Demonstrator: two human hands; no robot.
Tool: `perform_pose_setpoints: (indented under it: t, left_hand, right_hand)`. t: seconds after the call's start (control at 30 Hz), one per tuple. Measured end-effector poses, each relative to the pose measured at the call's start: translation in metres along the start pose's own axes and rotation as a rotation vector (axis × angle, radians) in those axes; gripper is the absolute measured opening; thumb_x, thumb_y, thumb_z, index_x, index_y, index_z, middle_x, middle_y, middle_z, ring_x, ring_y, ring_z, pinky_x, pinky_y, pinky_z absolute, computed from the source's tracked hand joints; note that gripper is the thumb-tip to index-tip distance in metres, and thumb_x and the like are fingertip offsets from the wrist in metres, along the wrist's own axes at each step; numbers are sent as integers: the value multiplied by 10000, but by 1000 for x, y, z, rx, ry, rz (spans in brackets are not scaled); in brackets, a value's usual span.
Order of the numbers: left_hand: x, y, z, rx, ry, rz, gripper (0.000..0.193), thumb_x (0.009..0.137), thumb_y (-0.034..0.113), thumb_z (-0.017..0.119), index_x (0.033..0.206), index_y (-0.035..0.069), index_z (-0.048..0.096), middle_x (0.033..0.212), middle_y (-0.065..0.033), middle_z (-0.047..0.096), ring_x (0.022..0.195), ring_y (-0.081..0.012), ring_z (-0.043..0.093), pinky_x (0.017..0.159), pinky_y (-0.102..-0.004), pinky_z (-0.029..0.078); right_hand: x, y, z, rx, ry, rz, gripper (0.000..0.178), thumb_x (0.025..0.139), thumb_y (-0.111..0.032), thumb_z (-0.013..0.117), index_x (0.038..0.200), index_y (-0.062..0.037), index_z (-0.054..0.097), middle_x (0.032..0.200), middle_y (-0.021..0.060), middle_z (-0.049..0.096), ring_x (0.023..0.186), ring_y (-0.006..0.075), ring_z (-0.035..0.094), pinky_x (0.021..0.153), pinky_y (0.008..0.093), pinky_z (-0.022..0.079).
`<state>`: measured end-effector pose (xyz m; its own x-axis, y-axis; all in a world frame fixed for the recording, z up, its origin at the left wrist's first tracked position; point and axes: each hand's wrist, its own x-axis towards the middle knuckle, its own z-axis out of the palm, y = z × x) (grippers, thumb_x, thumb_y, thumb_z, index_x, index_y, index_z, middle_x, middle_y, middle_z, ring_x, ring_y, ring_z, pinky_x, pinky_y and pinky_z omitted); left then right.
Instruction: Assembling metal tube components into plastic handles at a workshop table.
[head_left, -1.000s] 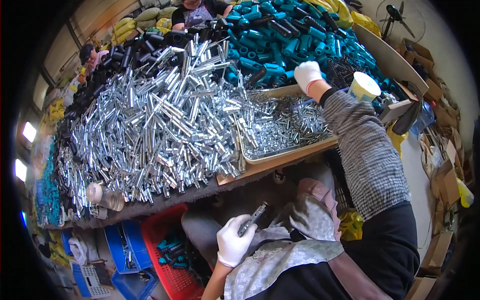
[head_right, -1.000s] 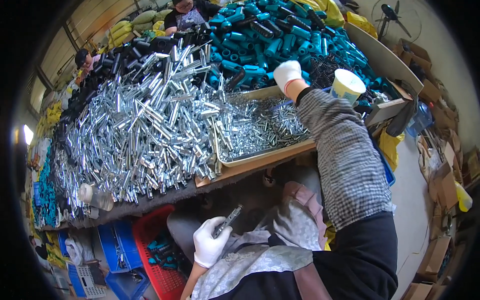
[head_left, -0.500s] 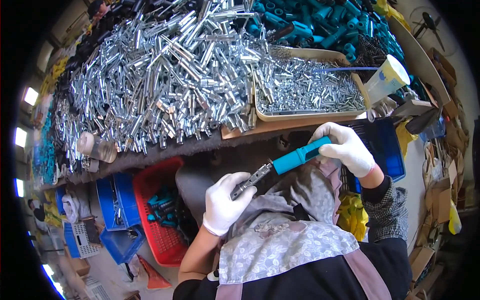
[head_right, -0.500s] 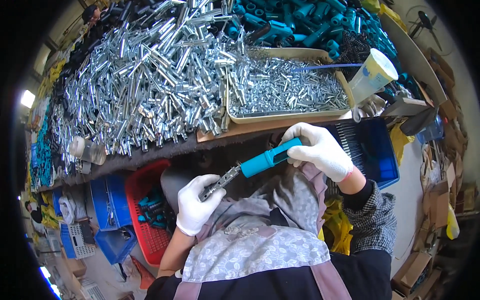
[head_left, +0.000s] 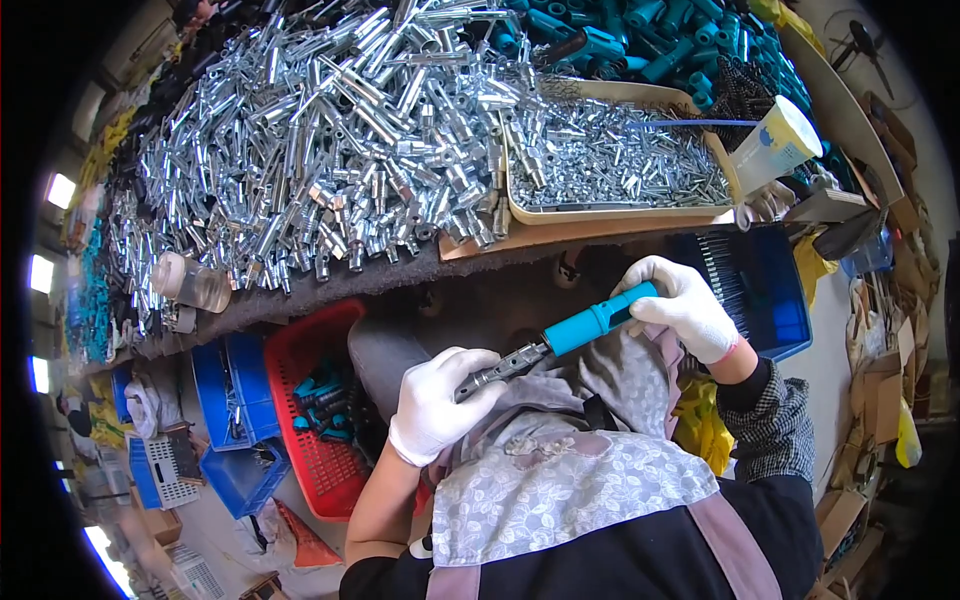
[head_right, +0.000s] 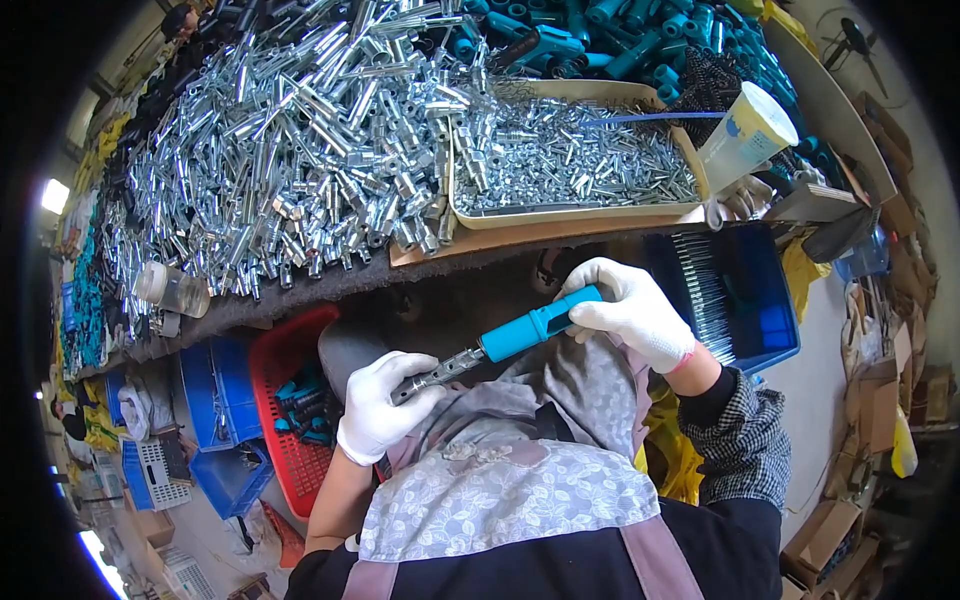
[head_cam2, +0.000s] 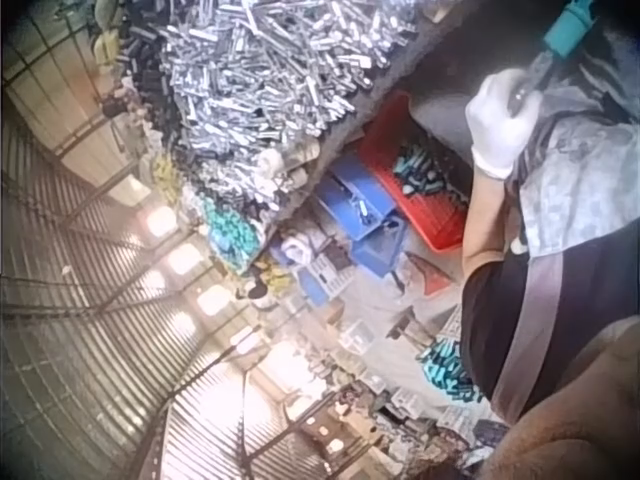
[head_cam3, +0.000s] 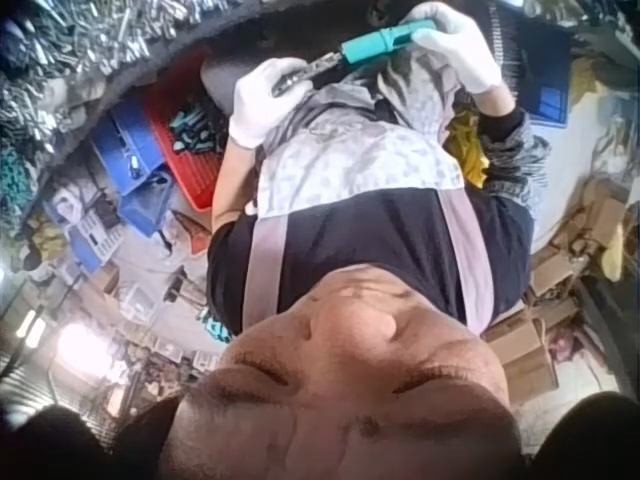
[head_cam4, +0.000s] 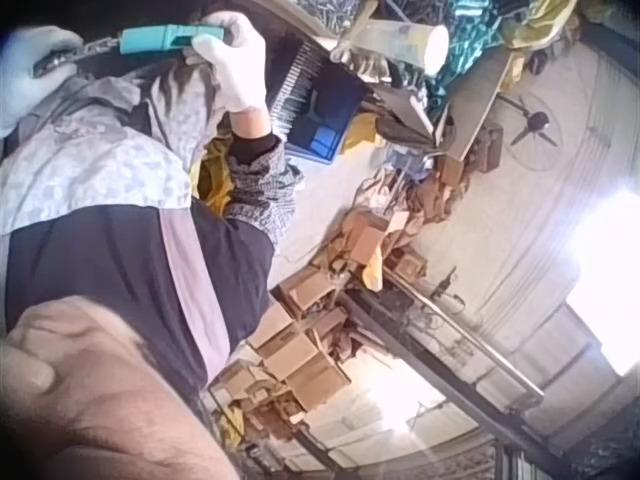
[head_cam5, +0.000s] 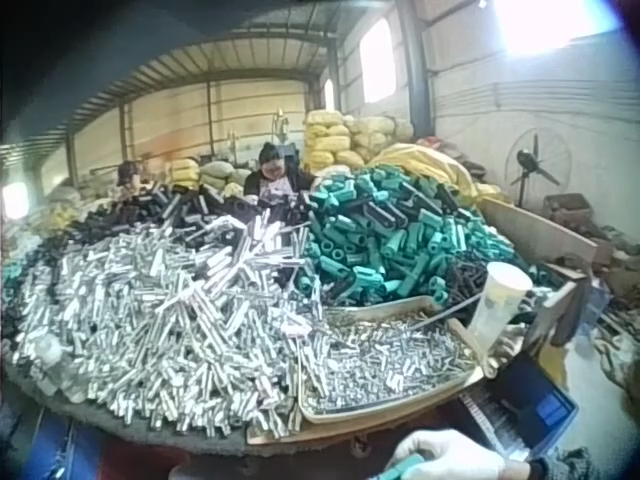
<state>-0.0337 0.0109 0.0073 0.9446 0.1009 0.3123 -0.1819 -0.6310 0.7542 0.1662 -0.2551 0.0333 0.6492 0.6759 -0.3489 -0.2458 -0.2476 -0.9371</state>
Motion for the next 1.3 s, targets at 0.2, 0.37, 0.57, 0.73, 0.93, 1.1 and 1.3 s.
perform_pose_setpoints:
  t: [0.2,0.37,0.57,0.73,0.93,1.1,1.3]
  left_hand:
    - [1,-2,1,-14,-72,65,281,749,106,806,1000,44,695,854,-123,697,701,-291,694,631,-348,548]
    - [4,2,16,29,-87,104,435,732,221,851,1097,54,682,957,-137,723,781,-307,719,675,-367,569]
    - [5,11,12,61,-270,108,528,710,322,861,1134,65,679,907,-126,715,736,-307,705,645,-369,559]
    - [8,9,15,91,-331,122,614,766,399,809,1280,107,643,891,-131,695,714,-319,699,633,-393,557]
    - [11,13,25,133,-453,97,629,780,349,806,1311,70,615,914,-153,686,766,-347,696,669,-401,554]
    - [12,8,39,126,-299,168,537,802,314,786,1258,74,636,855,-134,675,698,-329,688,625,-397,554]
    - [22,16,38,120,-127,151,457,819,296,779,1213,97,661,791,-118,670,675,-318,685,603,-389,556]
  right_hand:
    - [-1,2,10,94,-212,72,308,862,-125,711,1106,34,610,920,99,685,796,152,689,750,275,564]
    - [-1,1,31,-428,-397,-27,425,885,-297,747,1148,29,670,800,51,686,621,87,636,574,240,517]
    - [8,7,45,-313,-521,61,436,889,-334,751,1137,20,695,726,64,669,525,109,602,500,248,468]
    - [7,14,51,-220,-527,65,539,907,-311,745,1286,48,615,778,71,676,543,97,566,505,255,455]
    - [13,6,60,-401,-546,10,638,901,-338,746,1355,67,554,811,118,684,553,124,597,525,278,472]
    - [21,-10,57,-515,-611,27,569,908,-350,722,1310,34,600,870,148,709,636,182,671,594,315,521]
    - [102,-57,-21,-1176,326,-1013,134,847,-165,632,882,-89,736,824,120,666,795,339,666,729,432,541]
